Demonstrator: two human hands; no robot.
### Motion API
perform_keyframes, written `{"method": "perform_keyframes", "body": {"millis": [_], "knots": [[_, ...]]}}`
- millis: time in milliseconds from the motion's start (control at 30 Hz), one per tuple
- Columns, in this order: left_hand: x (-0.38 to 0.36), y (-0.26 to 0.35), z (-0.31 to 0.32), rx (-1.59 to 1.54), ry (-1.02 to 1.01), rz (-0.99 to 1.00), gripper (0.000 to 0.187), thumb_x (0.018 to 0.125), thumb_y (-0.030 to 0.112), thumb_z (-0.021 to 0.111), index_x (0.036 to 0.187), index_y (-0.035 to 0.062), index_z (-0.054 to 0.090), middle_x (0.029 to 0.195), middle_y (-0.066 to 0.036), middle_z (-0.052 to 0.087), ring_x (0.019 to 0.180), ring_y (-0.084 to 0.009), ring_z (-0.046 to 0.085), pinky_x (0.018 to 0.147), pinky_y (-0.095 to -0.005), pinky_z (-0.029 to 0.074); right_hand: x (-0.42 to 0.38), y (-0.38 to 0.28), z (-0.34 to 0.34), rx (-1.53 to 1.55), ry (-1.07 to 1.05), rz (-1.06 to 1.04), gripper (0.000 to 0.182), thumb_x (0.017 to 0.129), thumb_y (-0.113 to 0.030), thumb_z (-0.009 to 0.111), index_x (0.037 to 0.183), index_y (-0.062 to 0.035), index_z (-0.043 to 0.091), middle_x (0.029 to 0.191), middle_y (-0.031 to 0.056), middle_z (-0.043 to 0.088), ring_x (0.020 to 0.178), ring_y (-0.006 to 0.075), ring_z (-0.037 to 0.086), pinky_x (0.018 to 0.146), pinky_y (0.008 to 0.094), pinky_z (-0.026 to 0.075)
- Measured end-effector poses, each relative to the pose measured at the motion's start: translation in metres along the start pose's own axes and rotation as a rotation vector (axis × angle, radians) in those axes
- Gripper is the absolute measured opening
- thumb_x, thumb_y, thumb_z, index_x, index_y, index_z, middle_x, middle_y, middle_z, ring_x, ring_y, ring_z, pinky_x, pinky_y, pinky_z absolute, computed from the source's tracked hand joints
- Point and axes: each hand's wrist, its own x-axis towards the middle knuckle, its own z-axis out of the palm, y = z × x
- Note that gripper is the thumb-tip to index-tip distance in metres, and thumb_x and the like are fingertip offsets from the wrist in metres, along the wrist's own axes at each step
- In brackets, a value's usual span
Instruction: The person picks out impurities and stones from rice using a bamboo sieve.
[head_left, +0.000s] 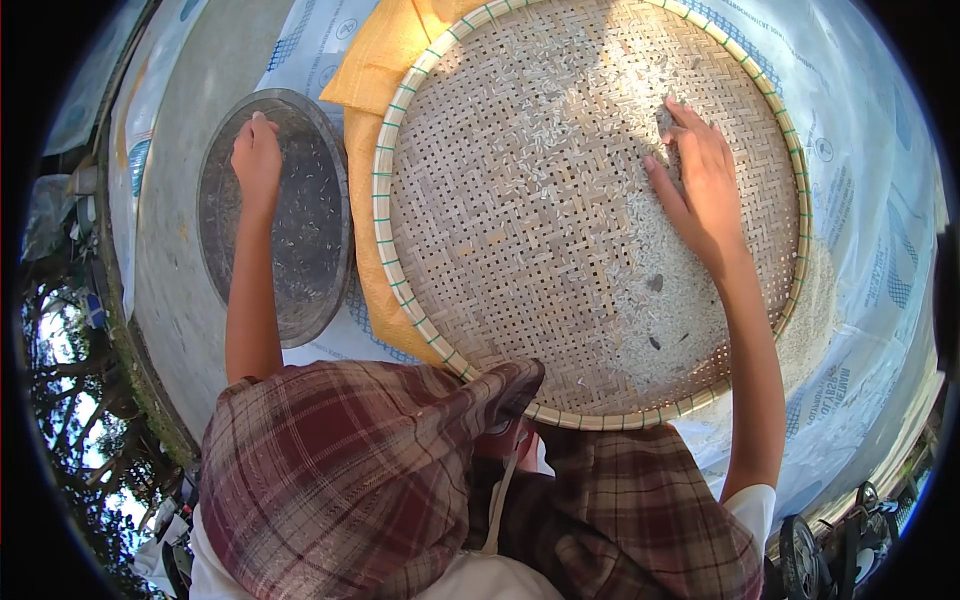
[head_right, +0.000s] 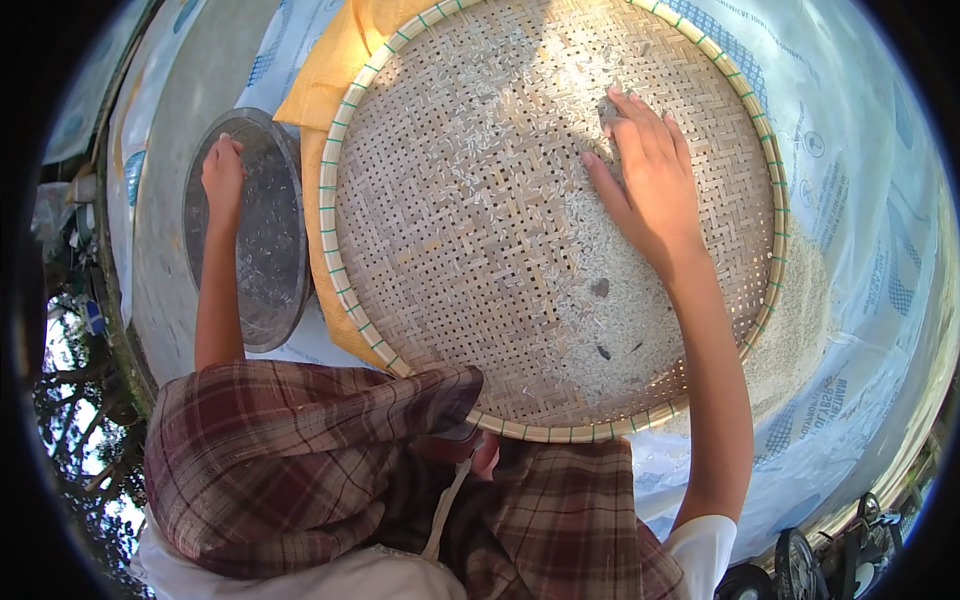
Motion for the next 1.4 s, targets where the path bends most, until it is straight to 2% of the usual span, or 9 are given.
{"method": "perform_keyframes", "body": {"millis": [233,433,500,633,700,833,1067,1167,1400], "knots": [[-0.08,0.116,0.025,-0.286,-0.259,0.488,0.023,0.086,0.023,0.055,0.081,0.001,0.058,0.074,-0.005,0.055,0.064,-0.0151,0.049,0.061,-0.0293,0.041,-0.001,0.001,0.002,-0.042,-0.026,-0.001,0.046,0.086,-0.027,0.052,0.125,-0.0047,0.042,0.132,0.0105,0.042,0.125,0.024,0.036,0.105,0.0405,0.023],[-0.101,0.15,0.088,-0.239,-0.249,0.946,0.039,0.086,0.032,0.055,0.115,0.0068,0.053,0.117,-0.016,0.05,0.109,-0.0303,0.048,0.092,-0.0387,0.038,-0.017,-0.01,0.005,-0.094,-0.044,0.034,0.05,0.088,-0.031,0.049,0.13,-0.006,0.039,0.136,0.0105,0.037,0.127,0.0258,0.032,0.106,0.0435,0.019],[-0.109,0.165,0.094,0.012,-0.403,1.074,0.042,0.084,0.016,0.051,0.121,-0.0044,0.043,0.126,-0.026,0.039,0.118,-0.0355,0.039,0.1,-0.0427,0.03,-0.026,-0.023,0.002,-0.057,-0.06,0.069,0.051,0.088,-0.032,0.049,0.13,-0.0064,0.039,0.137,0.0104,0.036,0.128,0.0265,0.031,0.106,0.0452,0.018],[-0.138,0.163,0.109,0.067,-0.309,1.174,0.047,0.089,0.034,0.049,0.129,0.01,0.042,0.137,-0.016,0.034,0.127,-0.0304,0.031,0.105,-0.0424,0.022,-0.046,-0.051,-0.004,-0.015,-0.162,0.078,0.053,0.087,-0.035,0.048,0.132,-0.0075,0.037,0.139,0.0105,0.033,0.13,0.0283,0.027,0.105,0.0489,0.016],[-0.156,0.161,0.094,-0.046,-0.531,1.268,0.049,0.088,0.035,0.048,0.131,0.0106,0.041,0.138,-0.014,0.033,0.129,-0.0304,0.029,0.107,-0.0435,0.018,-0.054,-0.063,-0.01,0.046,-0.251,0.052,0.054,0.087,-0.035,0.049,0.132,-0.0084,0.037,0.139,0.0106,0.032,0.13,0.0288,0.027,0.106,0.0481,0.016],[-0.164,0.146,0.076,-0.101,-0.712,1.348,0.047,0.088,0.031,0.049,0.129,0.0101,0.042,0.137,-0.012,0.034,0.128,-0.0303,0.03,0.106,-0.0431,0.02,-0.075,-0.067,-0.025,0.197,-0.275,0.092,0.054,0.087,-0.032,0.051,0.133,-0.0071,0.036,0.138,0.0121,0.033,0.13,0.0292,0.027,0.106,0.0465,0.017],[-0.111,0.164,0.091,-0.29,-0.498,0.993,0.042,0.087,0.023,0.05,0.125,0.0055,0.044,0.13,-0.019,0.038,0.123,-0.0344,0.034,0.102,-0.0458,0.027,-0.085,-0.015,-0.054,0.464,0.288,0.836,0.051,0.091,-0.03,0.044,0.133,-0.0015,0.035,0.139,0.0164,0.031,0.132,0.0311,0.024,0.107,0.0449,0.014],[-0.127,0.172,0.106,-0.137,-0.508,1.048,0.046,0.088,0.024,0.047,0.124,-0.003,0.041,0.13,-0.027,0.034,0.122,-0.0415,0.031,0.103,-0.047,0.024,-0.088,-0.011,-0.021,-0.057,0.011,0.598,0.052,0.092,-0.033,0.04,0.133,-0.0023,0.036,0.14,0.0161,0.03,0.133,0.0303,0.021,0.107,0.0466,0.008],[-0.172,0.177,0.093,-0.309,-0.675,1.19,0.042,0.088,0.019,0.048,0.125,-0.0003,0.042,0.13,-0.027,0.034,0.12,-0.0424,0.034,0.102,-0.0472,0.027,-0.074,-0.078,-0.005,0.392,-0.026,0.431,0.05,0.092,-0.031,0.039,0.133,-0.0019,0.035,0.139,0.0156,0.031,0.132,0.0302,0.022,0.107,0.0457,0.008]]}}
